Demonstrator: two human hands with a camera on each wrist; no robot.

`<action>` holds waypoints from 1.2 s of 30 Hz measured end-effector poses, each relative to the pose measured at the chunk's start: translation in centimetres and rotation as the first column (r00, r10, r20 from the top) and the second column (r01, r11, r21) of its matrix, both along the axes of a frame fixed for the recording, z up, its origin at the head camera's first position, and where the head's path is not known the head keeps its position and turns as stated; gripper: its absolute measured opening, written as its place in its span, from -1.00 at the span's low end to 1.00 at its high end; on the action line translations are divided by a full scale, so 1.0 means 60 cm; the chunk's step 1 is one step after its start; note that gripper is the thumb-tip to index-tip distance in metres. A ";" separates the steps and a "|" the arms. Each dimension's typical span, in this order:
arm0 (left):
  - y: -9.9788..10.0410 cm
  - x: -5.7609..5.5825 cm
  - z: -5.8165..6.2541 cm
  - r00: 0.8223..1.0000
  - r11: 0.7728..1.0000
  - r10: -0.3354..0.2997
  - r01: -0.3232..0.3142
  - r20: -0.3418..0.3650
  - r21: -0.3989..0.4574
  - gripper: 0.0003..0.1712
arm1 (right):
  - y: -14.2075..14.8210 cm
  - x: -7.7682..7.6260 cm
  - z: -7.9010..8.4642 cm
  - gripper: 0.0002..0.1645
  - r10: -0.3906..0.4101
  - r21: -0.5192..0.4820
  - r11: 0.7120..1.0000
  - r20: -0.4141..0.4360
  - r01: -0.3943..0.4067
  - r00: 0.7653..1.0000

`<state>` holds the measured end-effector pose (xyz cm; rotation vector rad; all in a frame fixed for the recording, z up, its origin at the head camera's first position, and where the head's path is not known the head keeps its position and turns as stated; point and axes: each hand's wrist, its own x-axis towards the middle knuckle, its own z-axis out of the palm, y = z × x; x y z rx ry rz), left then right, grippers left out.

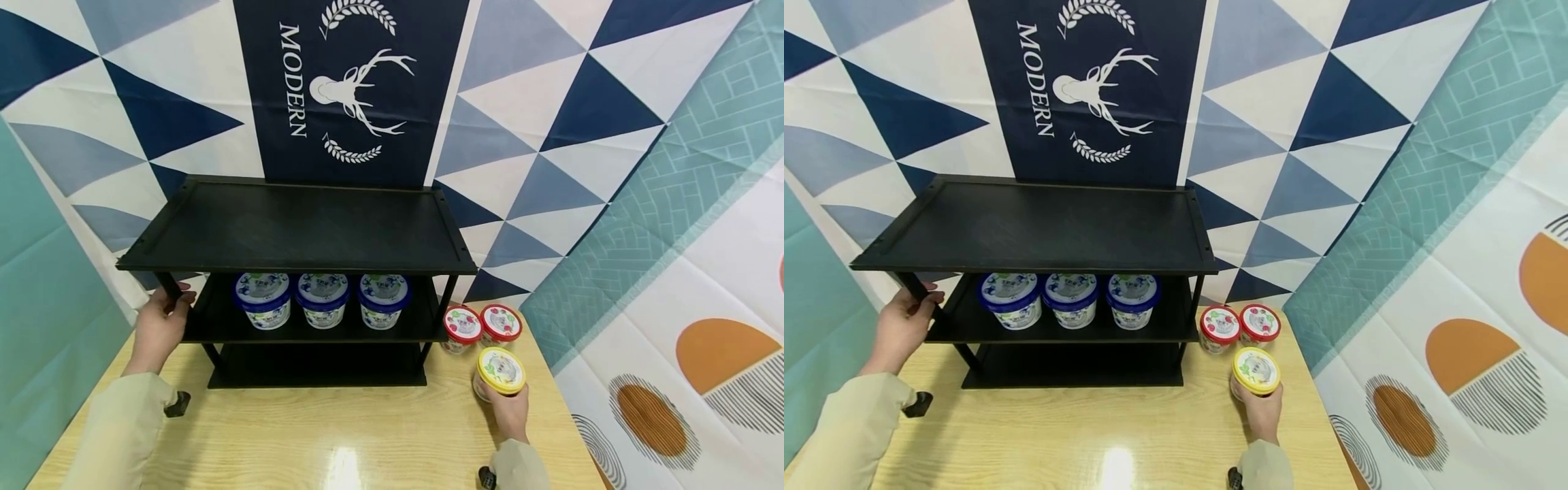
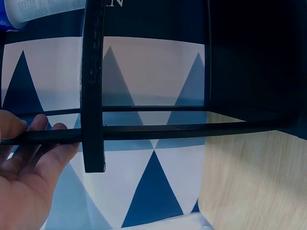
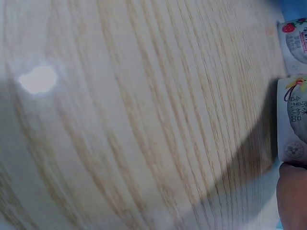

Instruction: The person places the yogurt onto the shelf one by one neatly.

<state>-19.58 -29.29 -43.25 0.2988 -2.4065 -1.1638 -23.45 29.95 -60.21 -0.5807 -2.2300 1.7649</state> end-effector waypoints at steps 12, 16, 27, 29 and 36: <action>-0.001 0.001 0.004 1.000 1.000 0.027 -0.027 -0.002 -0.003 -0.65 | -0.011 0.009 0.042 0.12 0.012 0.001 1.000 -0.031 -0.012 0.999; -0.001 0.003 0.004 0.999 0.999 0.034 -0.034 -0.019 0.001 -0.66 | -0.013 0.008 0.057 0.12 0.022 -0.007 1.000 -0.058 -0.023 0.998; 0.003 0.004 0.006 0.999 0.999 0.036 -0.035 -0.024 0.010 -0.66 | -0.020 0.012 0.102 0.05 0.040 0.031 0.999 -0.131 -0.036 0.991; 0.003 0.005 0.006 0.999 1.000 0.029 -0.029 -0.018 0.013 -0.65 | -0.022 0.014 0.110 0.04 0.045 0.026 0.999 -0.143 -0.041 0.989; 0.004 0.006 0.004 1.000 1.000 0.023 -0.023 -0.007 0.014 -0.64 | -0.029 0.020 0.135 0.04 0.053 -0.007 0.998 -0.245 -0.057 0.968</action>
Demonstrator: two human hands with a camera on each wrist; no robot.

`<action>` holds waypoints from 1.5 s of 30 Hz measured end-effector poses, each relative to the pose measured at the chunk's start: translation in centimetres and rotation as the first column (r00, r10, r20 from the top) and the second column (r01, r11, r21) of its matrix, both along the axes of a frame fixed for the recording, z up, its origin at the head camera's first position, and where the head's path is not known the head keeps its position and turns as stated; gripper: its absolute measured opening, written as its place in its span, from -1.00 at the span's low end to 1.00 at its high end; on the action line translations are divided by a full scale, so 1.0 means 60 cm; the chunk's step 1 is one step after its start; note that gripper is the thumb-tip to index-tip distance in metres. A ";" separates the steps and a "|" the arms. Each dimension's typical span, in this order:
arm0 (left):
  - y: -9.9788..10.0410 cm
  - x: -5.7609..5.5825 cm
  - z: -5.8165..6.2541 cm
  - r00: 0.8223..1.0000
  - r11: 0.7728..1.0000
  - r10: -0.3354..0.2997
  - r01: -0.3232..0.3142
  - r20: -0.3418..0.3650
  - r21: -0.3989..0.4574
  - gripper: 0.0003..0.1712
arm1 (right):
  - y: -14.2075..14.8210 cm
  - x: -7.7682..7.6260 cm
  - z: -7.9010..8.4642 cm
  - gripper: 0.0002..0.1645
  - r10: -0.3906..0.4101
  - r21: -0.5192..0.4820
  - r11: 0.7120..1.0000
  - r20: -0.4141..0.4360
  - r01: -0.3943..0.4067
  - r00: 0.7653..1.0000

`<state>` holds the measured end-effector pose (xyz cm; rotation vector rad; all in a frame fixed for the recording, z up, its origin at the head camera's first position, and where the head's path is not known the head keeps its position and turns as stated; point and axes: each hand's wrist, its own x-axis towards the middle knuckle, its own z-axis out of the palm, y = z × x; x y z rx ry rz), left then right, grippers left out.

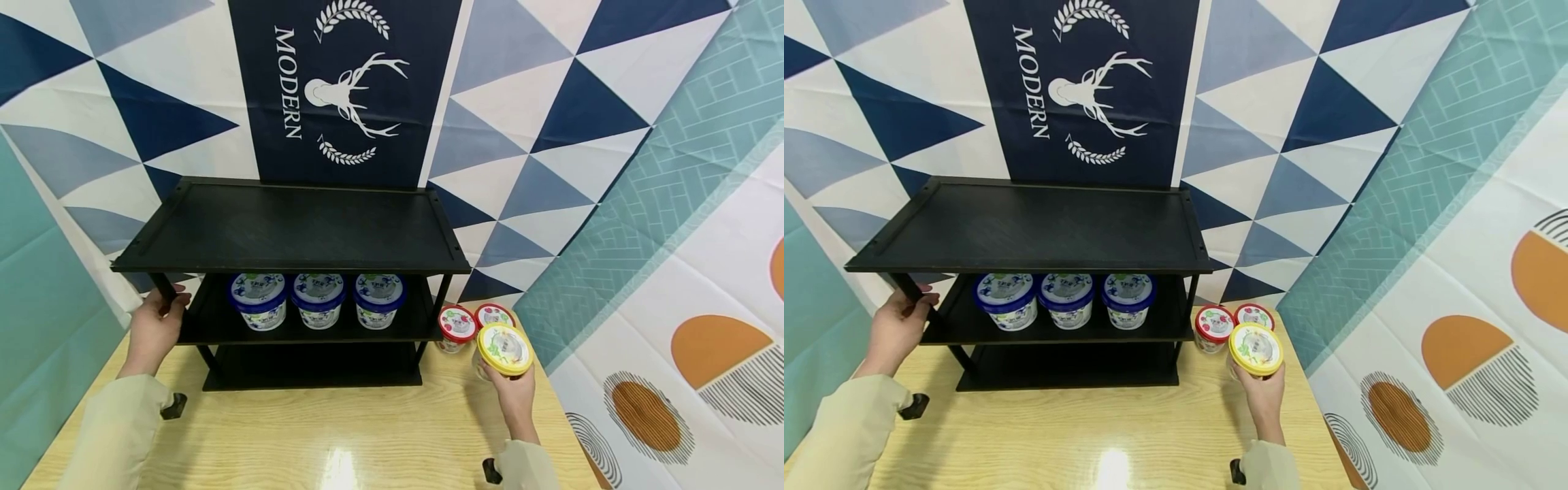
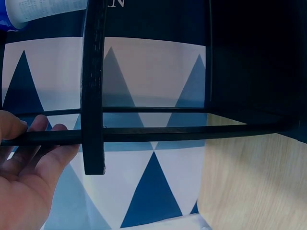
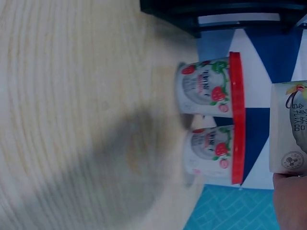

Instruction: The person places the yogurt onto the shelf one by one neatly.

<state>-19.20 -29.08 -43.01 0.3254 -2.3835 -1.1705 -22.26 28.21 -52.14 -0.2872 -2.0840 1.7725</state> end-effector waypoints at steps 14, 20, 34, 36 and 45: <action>0.000 -0.001 0.000 1.000 1.000 -0.001 0.001 0.015 0.000 -0.64 | -0.017 0.007 0.070 -0.03 0.034 -0.002 0.999 -0.164 -0.035 0.986; 0.001 -0.001 0.000 1.000 1.000 -0.002 0.002 0.001 -0.003 -0.65 | -0.026 0.009 0.097 -0.06 0.043 -0.028 0.998 -0.208 -0.050 0.977; -0.002 0.001 -0.003 1.000 1.000 -0.010 0.010 -0.004 0.009 -0.64 | -0.037 -0.008 0.151 -0.09 0.097 -0.035 0.993 -0.343 -0.116 0.934; -0.003 0.000 -0.003 1.000 1.000 -0.010 0.010 -0.002 0.008 -0.64 | -0.042 -0.012 0.162 -0.11 0.116 -0.048 0.988 -0.382 -0.145 0.917; -0.003 0.000 -0.003 1.000 1.000 -0.012 0.012 0.001 0.004 -0.64 | -0.063 -0.019 0.205 -0.16 0.164 -0.075 0.970 -0.493 -0.230 0.855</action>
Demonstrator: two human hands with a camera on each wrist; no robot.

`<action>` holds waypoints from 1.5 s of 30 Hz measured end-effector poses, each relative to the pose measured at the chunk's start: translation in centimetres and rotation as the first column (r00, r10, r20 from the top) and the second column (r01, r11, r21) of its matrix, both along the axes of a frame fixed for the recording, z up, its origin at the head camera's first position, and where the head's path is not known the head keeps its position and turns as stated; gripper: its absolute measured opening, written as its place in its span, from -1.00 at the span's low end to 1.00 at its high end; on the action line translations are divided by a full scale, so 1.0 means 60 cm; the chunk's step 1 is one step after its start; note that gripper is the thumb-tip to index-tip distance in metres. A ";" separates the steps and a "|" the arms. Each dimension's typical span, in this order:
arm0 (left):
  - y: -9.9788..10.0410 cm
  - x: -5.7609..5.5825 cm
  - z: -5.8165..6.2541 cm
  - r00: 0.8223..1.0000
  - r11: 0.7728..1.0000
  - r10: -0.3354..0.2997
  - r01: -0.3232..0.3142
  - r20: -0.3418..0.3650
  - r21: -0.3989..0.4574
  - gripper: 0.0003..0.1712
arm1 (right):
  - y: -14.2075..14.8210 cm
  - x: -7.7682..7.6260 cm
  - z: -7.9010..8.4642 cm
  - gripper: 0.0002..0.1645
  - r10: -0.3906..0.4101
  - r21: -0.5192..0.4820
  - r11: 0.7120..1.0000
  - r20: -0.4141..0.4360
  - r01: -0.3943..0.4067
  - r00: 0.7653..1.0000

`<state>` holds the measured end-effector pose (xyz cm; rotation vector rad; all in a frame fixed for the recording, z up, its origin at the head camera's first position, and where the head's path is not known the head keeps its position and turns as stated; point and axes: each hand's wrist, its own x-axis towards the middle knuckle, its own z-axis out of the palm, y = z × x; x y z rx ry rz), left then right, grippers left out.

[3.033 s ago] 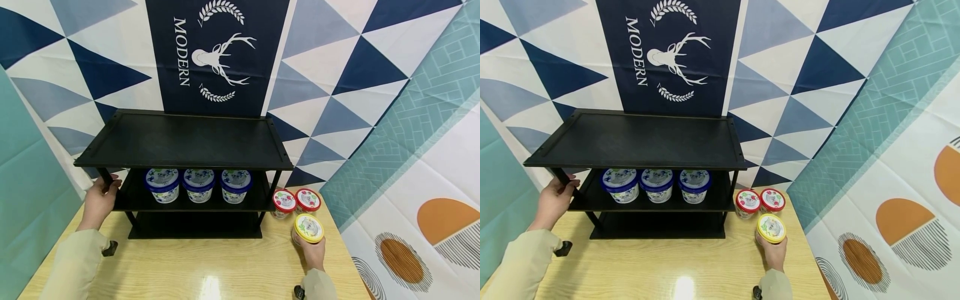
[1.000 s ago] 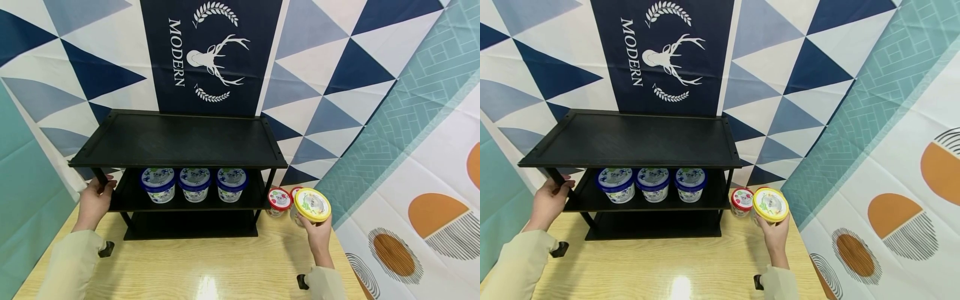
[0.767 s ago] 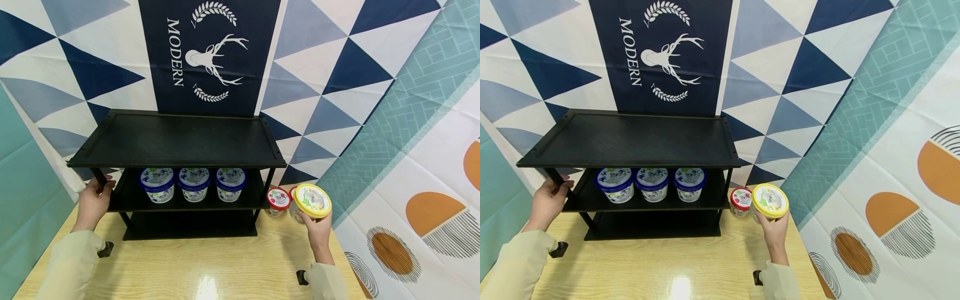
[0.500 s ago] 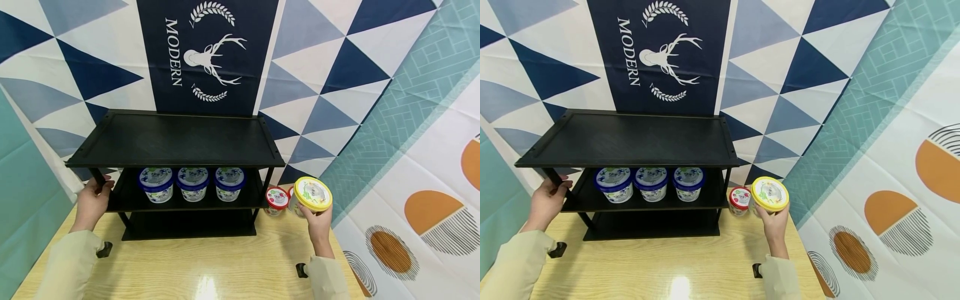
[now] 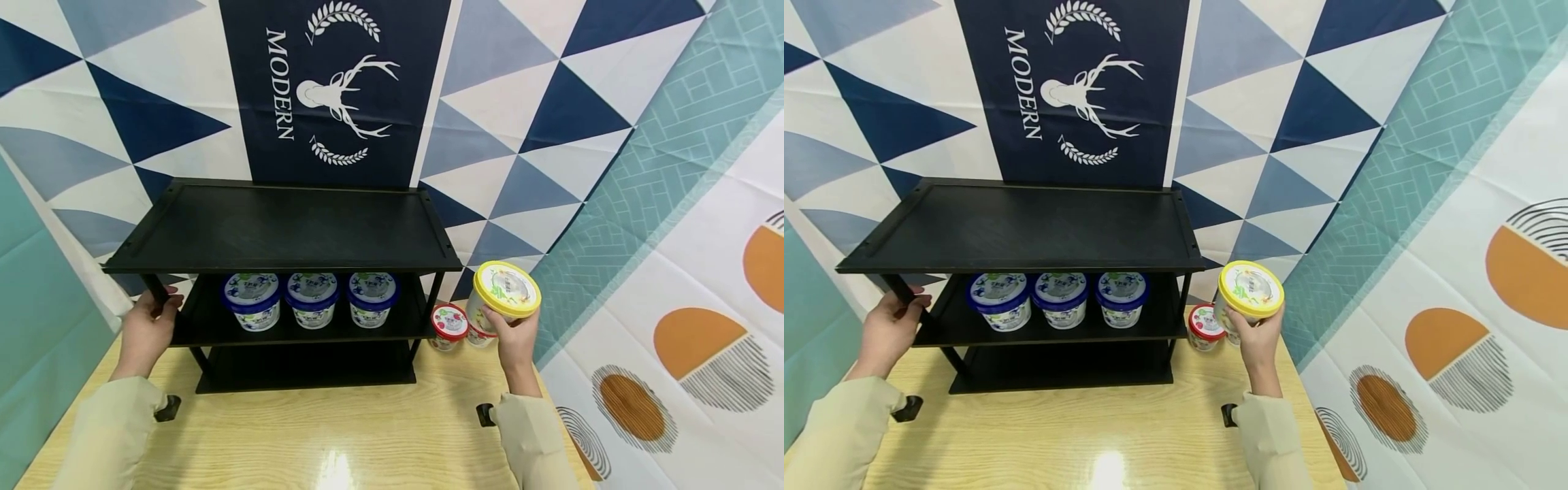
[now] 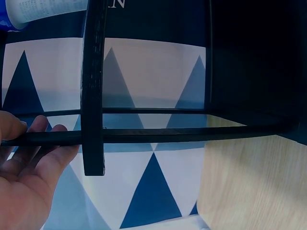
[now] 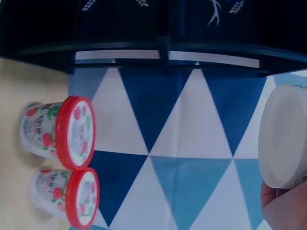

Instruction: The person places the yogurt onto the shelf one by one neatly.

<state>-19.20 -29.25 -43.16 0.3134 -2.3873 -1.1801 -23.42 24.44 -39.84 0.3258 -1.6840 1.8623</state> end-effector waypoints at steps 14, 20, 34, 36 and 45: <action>-0.001 0.000 -0.001 1.000 1.000 -0.002 0.003 -0.014 0.013 -0.65 | -0.014 -0.004 0.054 -0.21 0.033 0.025 0.999 -0.053 -0.032 0.998; -0.002 0.000 -0.001 1.000 1.000 0.001 -0.001 0.014 0.021 -0.63 | -0.019 -0.004 0.077 -0.27 0.062 0.021 0.998 -0.092 -0.060 0.994; 0.000 0.001 0.003 1.000 1.000 -0.005 0.005 0.016 0.024 -0.66 | -0.032 -0.001 0.117 -0.31 0.045 0.039 0.998 -0.085 -0.042 0.995; 0.000 0.001 0.003 1.000 1.000 -0.007 0.006 0.013 0.026 -0.65 | -0.034 -0.002 0.122 -0.31 0.049 0.034 0.998 -0.101 -0.046 0.994; 0.002 0.003 0.004 1.000 1.000 -0.008 0.008 0.000 0.020 -0.64 | -0.046 -0.002 0.142 -0.28 0.008 0.049 0.999 -0.068 -0.004 0.998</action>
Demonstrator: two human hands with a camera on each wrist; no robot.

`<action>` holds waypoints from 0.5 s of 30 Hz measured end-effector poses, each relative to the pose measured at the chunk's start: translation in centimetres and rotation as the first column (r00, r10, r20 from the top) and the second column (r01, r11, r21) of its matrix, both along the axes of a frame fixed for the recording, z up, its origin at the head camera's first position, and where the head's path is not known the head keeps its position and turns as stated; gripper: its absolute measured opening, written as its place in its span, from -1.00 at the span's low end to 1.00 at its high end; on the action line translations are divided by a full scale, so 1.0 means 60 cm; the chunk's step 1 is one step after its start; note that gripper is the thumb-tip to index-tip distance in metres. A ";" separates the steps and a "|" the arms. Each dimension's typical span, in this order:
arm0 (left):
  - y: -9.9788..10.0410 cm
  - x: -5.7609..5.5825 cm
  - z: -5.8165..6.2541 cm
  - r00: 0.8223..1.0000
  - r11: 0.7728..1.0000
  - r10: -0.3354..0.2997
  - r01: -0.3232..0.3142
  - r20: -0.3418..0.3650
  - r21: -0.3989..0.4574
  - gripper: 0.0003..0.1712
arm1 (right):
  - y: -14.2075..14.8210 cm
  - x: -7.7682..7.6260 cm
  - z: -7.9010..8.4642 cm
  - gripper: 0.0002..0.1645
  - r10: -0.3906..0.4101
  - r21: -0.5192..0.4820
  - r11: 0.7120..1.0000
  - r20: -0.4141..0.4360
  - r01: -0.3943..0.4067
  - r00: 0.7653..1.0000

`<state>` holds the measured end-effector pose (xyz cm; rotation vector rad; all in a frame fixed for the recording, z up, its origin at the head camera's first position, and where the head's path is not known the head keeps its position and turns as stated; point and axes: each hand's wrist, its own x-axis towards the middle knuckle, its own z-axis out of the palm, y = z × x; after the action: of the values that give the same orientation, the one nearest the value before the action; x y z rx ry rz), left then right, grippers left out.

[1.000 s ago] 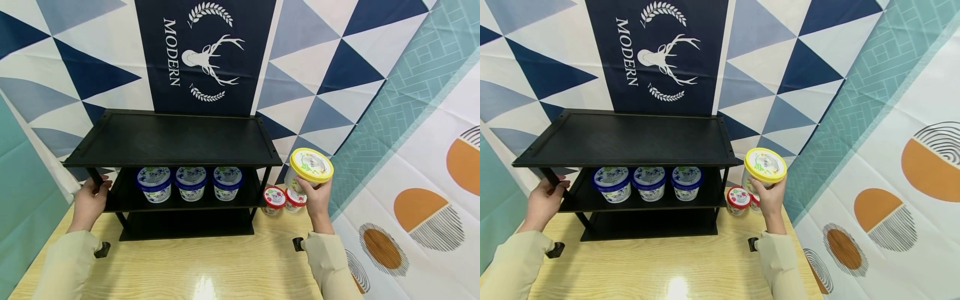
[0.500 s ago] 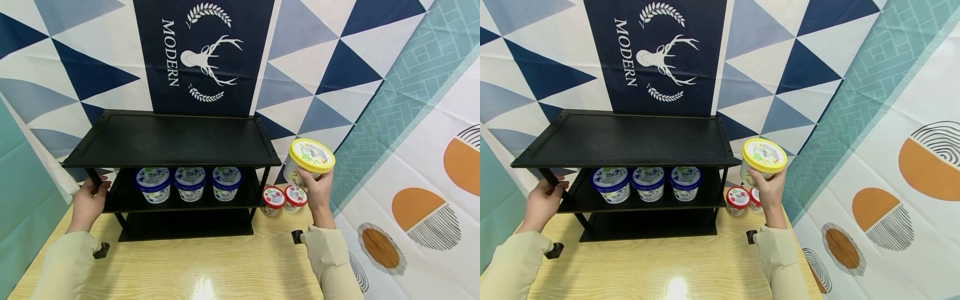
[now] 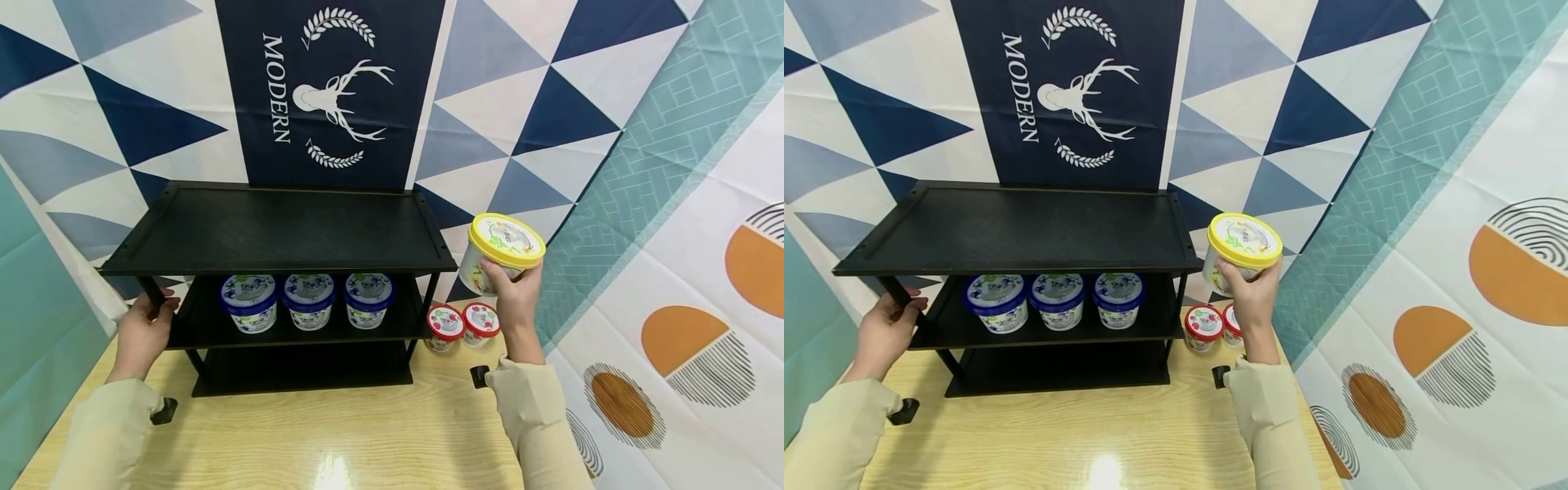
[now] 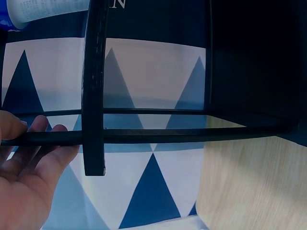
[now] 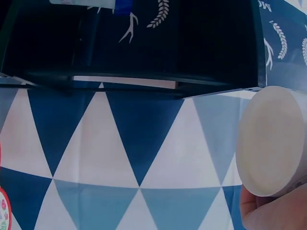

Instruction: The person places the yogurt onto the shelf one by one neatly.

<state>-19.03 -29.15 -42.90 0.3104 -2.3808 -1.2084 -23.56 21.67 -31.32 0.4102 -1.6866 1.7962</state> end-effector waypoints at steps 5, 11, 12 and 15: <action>0.000 0.000 -0.001 1.000 1.000 -0.004 0.004 -0.006 -0.002 -0.63 | -0.004 0.000 0.006 -0.29 0.006 -0.003 1.000 -0.023 -0.006 1.000; -0.001 -0.001 0.000 1.000 1.000 0.005 -0.005 0.014 -0.016 -0.63 | -0.006 -0.006 0.015 -0.31 0.035 -0.034 0.999 -0.109 -0.039 0.993; -0.001 -0.001 0.000 1.000 1.000 0.006 -0.006 0.016 -0.018 -0.63 | -0.006 -0.007 0.017 -0.31 0.034 -0.037 0.999 -0.115 -0.039 0.993; -0.001 0.000 0.000 1.000 1.000 0.008 -0.008 0.013 -0.016 -0.63 | -0.009 -0.007 0.023 -0.31 0.029 -0.033 0.999 -0.112 -0.033 0.993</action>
<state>-19.05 -29.23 -42.92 0.3238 -2.3971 -1.1862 -24.00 21.11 -29.95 0.5149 -1.5775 1.7885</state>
